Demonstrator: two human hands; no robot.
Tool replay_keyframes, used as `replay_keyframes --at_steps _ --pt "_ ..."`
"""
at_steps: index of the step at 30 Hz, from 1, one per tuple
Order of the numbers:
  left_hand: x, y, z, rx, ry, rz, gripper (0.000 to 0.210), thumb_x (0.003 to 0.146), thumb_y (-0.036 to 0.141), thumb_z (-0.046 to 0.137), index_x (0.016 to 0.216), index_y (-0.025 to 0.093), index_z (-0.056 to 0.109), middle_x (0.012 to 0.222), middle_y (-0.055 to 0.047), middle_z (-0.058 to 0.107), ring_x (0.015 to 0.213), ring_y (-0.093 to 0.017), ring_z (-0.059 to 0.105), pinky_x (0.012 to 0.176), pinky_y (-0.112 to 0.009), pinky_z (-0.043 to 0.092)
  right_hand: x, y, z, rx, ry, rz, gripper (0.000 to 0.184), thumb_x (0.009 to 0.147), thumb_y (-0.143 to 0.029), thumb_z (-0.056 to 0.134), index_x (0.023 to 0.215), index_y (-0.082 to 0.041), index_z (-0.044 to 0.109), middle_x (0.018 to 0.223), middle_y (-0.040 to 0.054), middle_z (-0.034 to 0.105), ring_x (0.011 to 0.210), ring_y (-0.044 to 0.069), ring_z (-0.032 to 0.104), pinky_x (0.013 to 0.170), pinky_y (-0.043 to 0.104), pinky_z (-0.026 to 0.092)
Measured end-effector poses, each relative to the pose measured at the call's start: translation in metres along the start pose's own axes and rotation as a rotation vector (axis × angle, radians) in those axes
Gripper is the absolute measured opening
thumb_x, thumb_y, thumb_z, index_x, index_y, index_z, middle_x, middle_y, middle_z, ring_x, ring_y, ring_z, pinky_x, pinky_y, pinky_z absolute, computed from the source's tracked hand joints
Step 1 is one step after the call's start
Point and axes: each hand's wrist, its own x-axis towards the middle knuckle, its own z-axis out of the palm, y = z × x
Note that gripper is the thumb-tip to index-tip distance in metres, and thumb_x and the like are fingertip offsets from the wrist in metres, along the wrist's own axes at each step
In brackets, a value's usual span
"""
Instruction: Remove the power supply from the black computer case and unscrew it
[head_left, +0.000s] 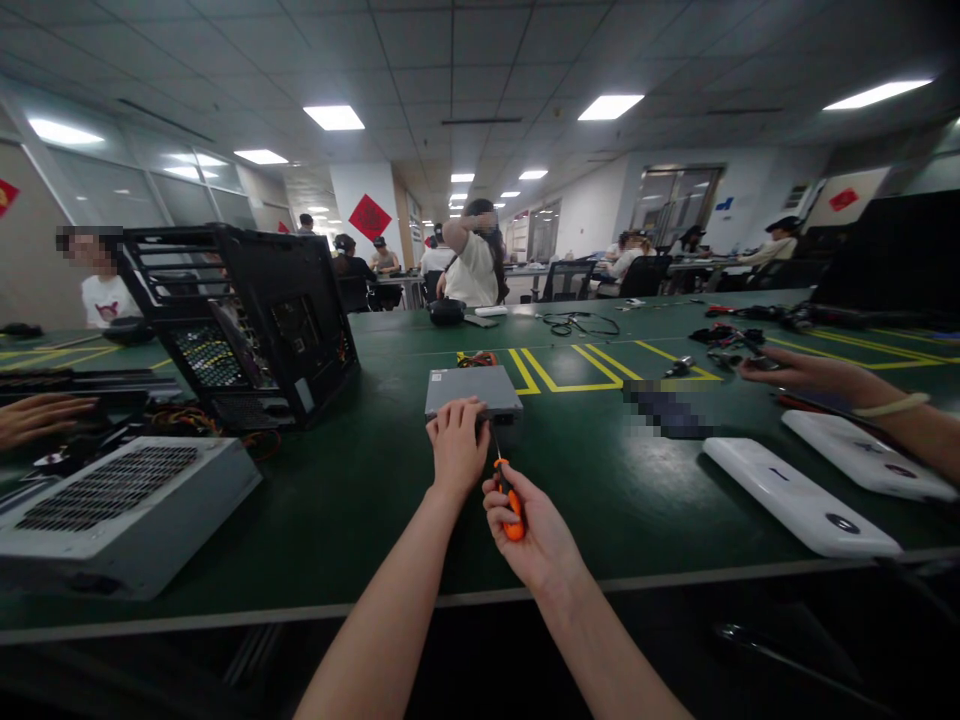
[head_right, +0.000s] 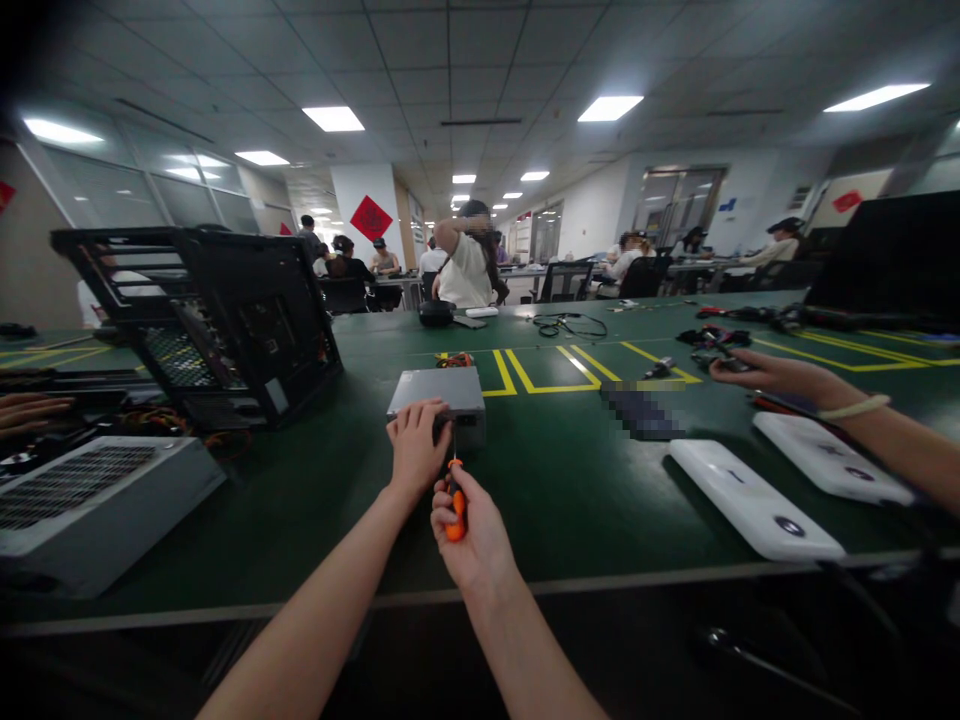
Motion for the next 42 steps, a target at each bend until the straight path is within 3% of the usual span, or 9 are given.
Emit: replay_keyframes --at_steps 7,11,19,25,30,37,42 --pt "-0.0002 -0.0005 -0.0003 -0.008 -0.011 0.004 0.027 0.079 0.026 0.048 0.105 0.025 0.052 0.116 -0.004 0.053 0.109 -0.021 0.04 0.086 -0.037 0.031 0.0004 -0.0029 -0.0017 0.009 -0.053 0.108 0.024 0.09 -0.022 0.031 0.083 -0.01 0.049 0.061 -0.0003 0.046 0.039 0.001 0.039 0.03 0.008 0.032" --pt "-0.0004 0.0 -0.0004 -0.011 -0.006 0.004 0.028 0.078 0.025 0.049 0.105 0.025 0.052 0.116 -0.005 0.052 0.109 -0.022 0.04 0.086 -0.037 0.031 0.0005 -0.0018 -0.0001 0.043 -0.029 0.083 0.018 0.089 -0.024 0.037 0.079 -0.011 0.047 0.065 0.0 0.045 0.039 0.0 0.036 0.028 0.006 0.027" --pt "0.0003 -0.0005 0.0018 -0.006 0.003 0.004 0.026 0.079 0.025 0.048 0.104 0.024 0.052 0.115 -0.005 0.053 0.108 -0.022 0.04 0.084 -0.038 0.03 -0.0003 -0.0041 -0.0008 0.066 -0.058 0.112 0.024 0.091 -0.022 0.029 0.082 -0.01 0.048 0.063 -0.0004 0.044 0.04 0.001 0.037 0.029 0.007 0.032" --pt "-0.0004 -0.0008 0.0016 -0.019 0.009 0.009 0.026 0.079 0.025 0.048 0.104 0.025 0.052 0.115 -0.003 0.053 0.108 -0.021 0.04 0.084 -0.037 0.03 0.0007 -0.0028 0.0008 0.093 -0.002 0.058 0.015 0.088 -0.019 0.039 0.077 -0.012 0.045 0.066 -0.0008 0.044 0.04 -0.001 0.038 0.028 0.005 0.028" --pt "0.0002 -0.0016 0.0032 -0.023 0.007 0.005 0.025 0.079 0.026 0.047 0.104 0.025 0.052 0.115 -0.004 0.053 0.108 -0.022 0.04 0.084 -0.038 0.03 0.0003 -0.004 -0.0002 0.056 -0.072 0.108 0.022 0.09 -0.023 0.033 0.081 -0.01 0.048 0.064 -0.0001 0.045 0.04 0.001 0.039 0.03 0.006 0.033" --pt "-0.0002 -0.001 0.0017 -0.02 0.009 0.014 0.025 0.079 0.026 0.047 0.104 0.025 0.052 0.115 -0.004 0.053 0.108 -0.022 0.041 0.084 -0.038 0.03 0.002 -0.0026 -0.0015 0.034 -0.028 0.071 0.017 0.087 -0.022 0.039 0.076 -0.011 0.048 0.063 -0.0004 0.046 0.039 0.0 0.038 0.029 0.006 0.027" --pt "-0.0001 -0.0003 0.0017 -0.02 0.017 0.009 0.025 0.078 0.025 0.048 0.103 0.025 0.052 0.115 -0.004 0.053 0.107 -0.022 0.041 0.084 -0.038 0.031 0.0015 -0.005 -0.0043 0.045 -0.077 0.085 0.021 0.089 -0.021 0.036 0.079 -0.009 0.049 0.063 0.0011 0.048 0.041 0.001 0.041 0.032 0.007 0.034"
